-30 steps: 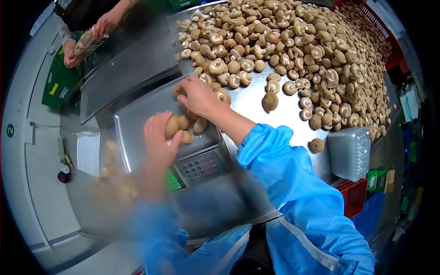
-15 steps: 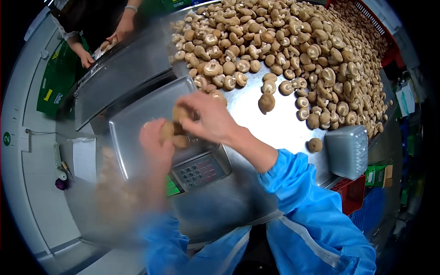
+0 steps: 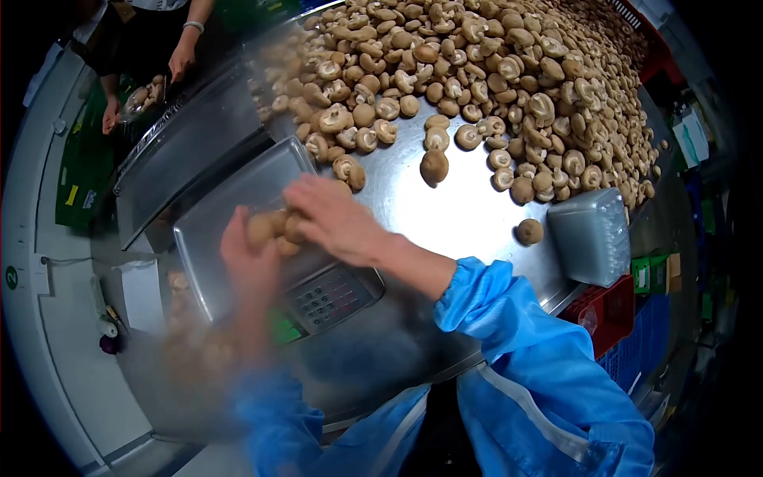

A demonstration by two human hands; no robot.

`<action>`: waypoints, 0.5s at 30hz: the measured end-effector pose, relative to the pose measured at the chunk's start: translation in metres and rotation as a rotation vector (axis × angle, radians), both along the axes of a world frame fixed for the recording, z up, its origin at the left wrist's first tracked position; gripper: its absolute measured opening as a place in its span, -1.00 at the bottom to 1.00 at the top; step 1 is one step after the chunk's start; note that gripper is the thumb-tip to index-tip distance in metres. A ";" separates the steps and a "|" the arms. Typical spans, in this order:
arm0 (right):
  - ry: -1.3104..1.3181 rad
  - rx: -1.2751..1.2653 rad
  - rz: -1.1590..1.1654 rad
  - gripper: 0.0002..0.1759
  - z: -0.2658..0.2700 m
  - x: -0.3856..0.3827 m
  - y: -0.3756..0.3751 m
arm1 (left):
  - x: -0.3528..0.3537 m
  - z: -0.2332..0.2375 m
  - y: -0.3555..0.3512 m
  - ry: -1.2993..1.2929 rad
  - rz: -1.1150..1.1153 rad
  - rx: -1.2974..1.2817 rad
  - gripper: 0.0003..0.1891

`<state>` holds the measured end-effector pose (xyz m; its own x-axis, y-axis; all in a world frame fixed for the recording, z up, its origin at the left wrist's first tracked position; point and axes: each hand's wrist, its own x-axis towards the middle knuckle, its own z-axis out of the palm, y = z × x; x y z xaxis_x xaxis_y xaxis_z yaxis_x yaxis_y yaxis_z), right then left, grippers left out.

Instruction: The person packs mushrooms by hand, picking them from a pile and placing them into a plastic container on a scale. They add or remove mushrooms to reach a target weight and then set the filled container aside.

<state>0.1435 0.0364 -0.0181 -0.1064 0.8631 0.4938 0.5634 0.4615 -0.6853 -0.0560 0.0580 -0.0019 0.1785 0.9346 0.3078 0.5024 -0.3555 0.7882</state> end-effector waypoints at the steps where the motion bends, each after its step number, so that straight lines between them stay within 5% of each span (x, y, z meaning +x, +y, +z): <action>1: 0.084 -0.063 -0.036 -0.50 0.004 0.016 0.000 | -0.001 -0.002 -0.003 0.034 0.035 0.064 -0.32; 4: 0.132 -0.078 -0.226 -0.53 -0.018 0.058 0.014 | 0.001 0.007 -0.020 0.049 0.110 0.219 -0.31; 6: 0.042 -0.048 -0.276 -0.52 -0.025 0.078 0.027 | 0.009 0.001 -0.041 -0.157 -0.054 0.144 -0.34; 9: -0.093 -0.013 -0.228 -0.50 -0.025 0.096 0.059 | 0.054 0.003 -0.093 -0.114 -0.218 0.135 -0.38; 13: -0.254 0.062 -0.105 -0.47 -0.021 0.086 0.130 | 0.119 -0.029 -0.142 -0.473 -0.295 -0.415 -0.29; 15: -0.344 0.078 -0.067 -0.47 -0.030 0.074 0.166 | 0.137 -0.051 -0.147 -0.441 -0.170 -0.437 -0.24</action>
<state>0.2176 0.2027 -0.0477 -0.2226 0.8349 0.5033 0.7856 0.4593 -0.4145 0.0807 -0.0892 -0.0527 0.2790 0.9601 -0.0168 0.0629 -0.0008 0.9980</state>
